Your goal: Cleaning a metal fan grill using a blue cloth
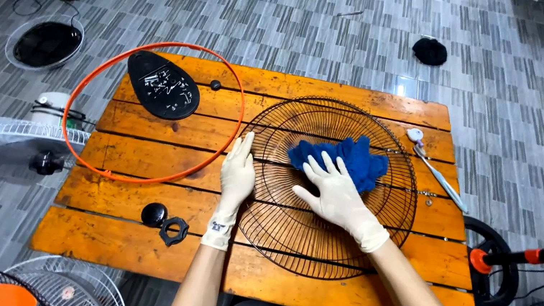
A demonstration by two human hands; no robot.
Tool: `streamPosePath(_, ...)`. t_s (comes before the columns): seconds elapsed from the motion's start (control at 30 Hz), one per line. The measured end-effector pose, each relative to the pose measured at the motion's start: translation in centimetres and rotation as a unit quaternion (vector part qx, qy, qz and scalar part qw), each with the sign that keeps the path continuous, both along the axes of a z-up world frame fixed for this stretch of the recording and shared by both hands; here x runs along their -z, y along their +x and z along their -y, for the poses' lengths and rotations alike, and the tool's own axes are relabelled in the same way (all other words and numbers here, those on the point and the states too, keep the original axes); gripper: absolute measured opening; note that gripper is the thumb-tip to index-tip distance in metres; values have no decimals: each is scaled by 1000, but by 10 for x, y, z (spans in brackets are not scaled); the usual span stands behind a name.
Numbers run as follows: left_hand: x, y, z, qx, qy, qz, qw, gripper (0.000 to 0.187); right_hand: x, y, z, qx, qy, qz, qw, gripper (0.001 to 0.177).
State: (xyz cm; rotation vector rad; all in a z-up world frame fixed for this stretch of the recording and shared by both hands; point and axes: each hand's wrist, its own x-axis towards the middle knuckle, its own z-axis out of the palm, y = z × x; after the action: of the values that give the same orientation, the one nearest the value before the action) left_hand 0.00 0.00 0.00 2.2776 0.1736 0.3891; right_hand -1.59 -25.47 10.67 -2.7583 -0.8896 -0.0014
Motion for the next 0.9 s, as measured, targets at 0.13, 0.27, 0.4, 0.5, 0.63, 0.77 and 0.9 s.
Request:
streamPosePath(0.13, -6, -1, 3, 0, -8, -16, 1000, 60, -7, -1, 2, -3, 17, -9, 1000, 74)
streamPosePath(0.27, -6, 1, 1, -5, -8, -29, 1000, 61, -29, -6, -17, -21, 14, -101, 995, 69)
streamPosePath(0.4, -2, 2, -2, -4, -9, -30, 999, 60, -40, -19, -53, -52, 53, -133, 988, 74)
streamPosePath(0.5, 7, 6, -4, -10, -27, -14, 999, 67, -38, -28, -65, -86, 65, -181, 978, 82)
streamPosePath(0.63, -11, -4, 0, 3, -44, -19, 999, 63, -19, -20, -30, -77, 4, -70, 995, 62)
streamPosePath(0.77, -1, 1, -1, -3, -36, -9, 999, 62, -2, -12, 12, -32, -16, 42, 999, 57)
streamPosePath(0.9, -16, -4, 3, 2, -40, 27, 999, 61, -11, -19, 0, -7, -24, 5, 1000, 61)
